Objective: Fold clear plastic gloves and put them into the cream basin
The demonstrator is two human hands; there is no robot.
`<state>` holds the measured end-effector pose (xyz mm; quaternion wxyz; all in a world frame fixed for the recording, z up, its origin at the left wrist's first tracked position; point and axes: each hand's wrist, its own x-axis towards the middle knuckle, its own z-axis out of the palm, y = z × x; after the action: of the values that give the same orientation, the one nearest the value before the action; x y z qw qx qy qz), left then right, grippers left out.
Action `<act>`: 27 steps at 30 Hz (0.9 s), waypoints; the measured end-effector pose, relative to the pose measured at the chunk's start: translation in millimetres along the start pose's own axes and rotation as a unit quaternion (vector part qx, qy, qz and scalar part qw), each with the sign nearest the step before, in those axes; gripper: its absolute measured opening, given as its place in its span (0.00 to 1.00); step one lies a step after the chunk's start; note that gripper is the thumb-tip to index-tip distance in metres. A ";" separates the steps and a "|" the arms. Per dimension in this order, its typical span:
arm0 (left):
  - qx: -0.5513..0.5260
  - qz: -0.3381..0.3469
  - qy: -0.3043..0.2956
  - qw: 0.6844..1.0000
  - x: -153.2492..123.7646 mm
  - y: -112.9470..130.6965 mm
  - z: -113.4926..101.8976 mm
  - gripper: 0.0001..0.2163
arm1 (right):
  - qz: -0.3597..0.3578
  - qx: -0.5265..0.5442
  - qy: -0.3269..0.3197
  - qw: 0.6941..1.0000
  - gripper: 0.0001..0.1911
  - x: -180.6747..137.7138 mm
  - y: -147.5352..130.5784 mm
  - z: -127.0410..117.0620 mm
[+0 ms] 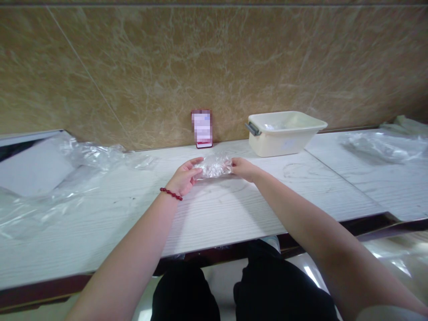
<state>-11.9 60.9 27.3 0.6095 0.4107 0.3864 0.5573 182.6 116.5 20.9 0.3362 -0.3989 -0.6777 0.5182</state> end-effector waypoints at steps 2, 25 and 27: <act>0.012 0.002 -0.005 1.000 0.2 -0.8 0.2 0.18 | -0.002 0.019 0.016 1.000 0.07 1.6 0.1 0.0; 0.075 -0.010 -0.014 0.997 2.9 -0.7 -7.0 0.25 | -0.042 0.065 0.075 0.994 0.25 7.6 2.2 -3.3; 0.070 -0.009 -0.017 0.997 3.3 -1.1 -7.4 0.25 | -0.065 0.043 0.059 0.995 0.31 6.4 2.0 -4.9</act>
<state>-18.1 64.6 23.5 0.5908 0.4584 0.4181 0.5158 184.3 124.6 20.4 0.4251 -0.3691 -0.6580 0.5000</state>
